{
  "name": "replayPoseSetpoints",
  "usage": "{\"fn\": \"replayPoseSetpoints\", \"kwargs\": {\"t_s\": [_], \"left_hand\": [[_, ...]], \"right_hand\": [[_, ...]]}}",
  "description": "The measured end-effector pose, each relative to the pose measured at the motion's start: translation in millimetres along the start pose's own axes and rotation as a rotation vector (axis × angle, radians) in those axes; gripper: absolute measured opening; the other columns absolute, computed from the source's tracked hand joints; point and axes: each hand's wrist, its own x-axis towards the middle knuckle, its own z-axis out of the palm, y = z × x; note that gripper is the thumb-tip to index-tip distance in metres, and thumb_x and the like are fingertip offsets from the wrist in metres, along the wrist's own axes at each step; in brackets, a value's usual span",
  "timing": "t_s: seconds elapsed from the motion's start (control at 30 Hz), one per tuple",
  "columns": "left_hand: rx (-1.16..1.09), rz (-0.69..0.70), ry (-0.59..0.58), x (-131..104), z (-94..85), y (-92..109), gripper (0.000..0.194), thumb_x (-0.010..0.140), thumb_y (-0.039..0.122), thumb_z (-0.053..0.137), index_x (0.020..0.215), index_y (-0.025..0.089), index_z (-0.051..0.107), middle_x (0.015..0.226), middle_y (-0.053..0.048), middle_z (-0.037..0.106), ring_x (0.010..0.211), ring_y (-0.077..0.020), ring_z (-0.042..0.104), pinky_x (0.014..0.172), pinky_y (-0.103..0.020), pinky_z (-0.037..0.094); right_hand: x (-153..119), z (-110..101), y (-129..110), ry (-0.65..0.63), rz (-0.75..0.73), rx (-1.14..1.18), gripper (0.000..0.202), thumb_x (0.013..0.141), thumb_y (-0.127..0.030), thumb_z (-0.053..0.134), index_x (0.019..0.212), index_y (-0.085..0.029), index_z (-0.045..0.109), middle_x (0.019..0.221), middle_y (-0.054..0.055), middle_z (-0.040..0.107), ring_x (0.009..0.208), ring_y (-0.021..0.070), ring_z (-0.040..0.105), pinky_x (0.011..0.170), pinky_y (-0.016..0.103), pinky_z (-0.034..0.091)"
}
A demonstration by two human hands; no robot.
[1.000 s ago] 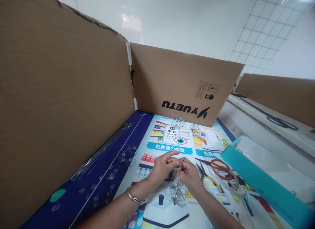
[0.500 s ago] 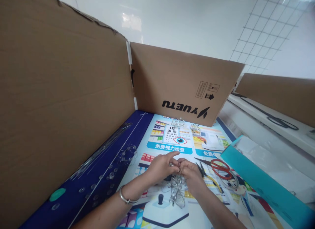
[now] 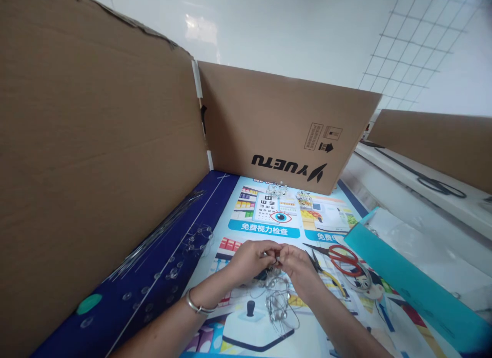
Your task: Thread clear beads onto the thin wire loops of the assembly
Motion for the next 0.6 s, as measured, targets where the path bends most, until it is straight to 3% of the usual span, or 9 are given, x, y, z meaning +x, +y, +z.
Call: {"fn": "replayPoseSetpoints", "kwargs": {"t_s": [0.13, 0.3, 0.5, 0.6], "left_hand": [[-0.173, 0.003, 0.015, 3, -3.5, -9, 0.019, 0.072, 0.013, 0.053, 0.081, 0.018, 0.069, 0.079, -0.002, 0.067, 0.073, -0.0144, 0.059, 0.066, -0.021, 0.043], [-0.293, -0.125, -0.038, 5, -7.8, -22, 0.014, 0.071, 0.019, 0.056, 0.078, 0.013, 0.066, 0.065, -0.001, 0.06, 0.046, -0.007, 0.045, 0.043, -0.017, 0.034], [-0.286, -0.108, -0.083, 5, -13.4, -25, 0.012, 0.07, 0.021, 0.058, 0.075, 0.013, 0.065, 0.061, 0.001, 0.056, 0.048, -0.0065, 0.044, 0.045, -0.017, 0.034], [-0.299, -0.133, -0.092, 5, -16.5, -24, 0.013, 0.071, 0.025, 0.058, 0.074, 0.013, 0.063, 0.062, 0.002, 0.055, 0.047, -0.0063, 0.044, 0.045, -0.017, 0.035]], "right_hand": [[1, -2, -1, -0.022, -0.027, -0.109, 0.005, 0.066, -0.02, 0.058, 0.065, -0.017, 0.055, 0.089, 0.002, 0.054, 0.078, 0.0145, 0.05, 0.072, 0.027, 0.039], [5, -9, -1, -0.076, -0.045, -0.319, 0.008, 0.064, -0.02, 0.06, 0.071, -0.019, 0.056, 0.085, 0.001, 0.055, 0.072, 0.0135, 0.05, 0.063, 0.025, 0.04], [4, -16, -17, -0.143, -0.2, -0.689, 0.025, 0.061, -0.007, 0.048, 0.08, -0.021, 0.057, 0.086, 0.0, 0.056, 0.08, 0.0144, 0.052, 0.068, 0.025, 0.041], [1, -17, -25, -0.172, -0.187, -0.824, 0.03, 0.06, -0.006, 0.047, 0.083, -0.023, 0.058, 0.088, 0.0, 0.056, 0.077, 0.0136, 0.051, 0.066, 0.025, 0.041]]}}
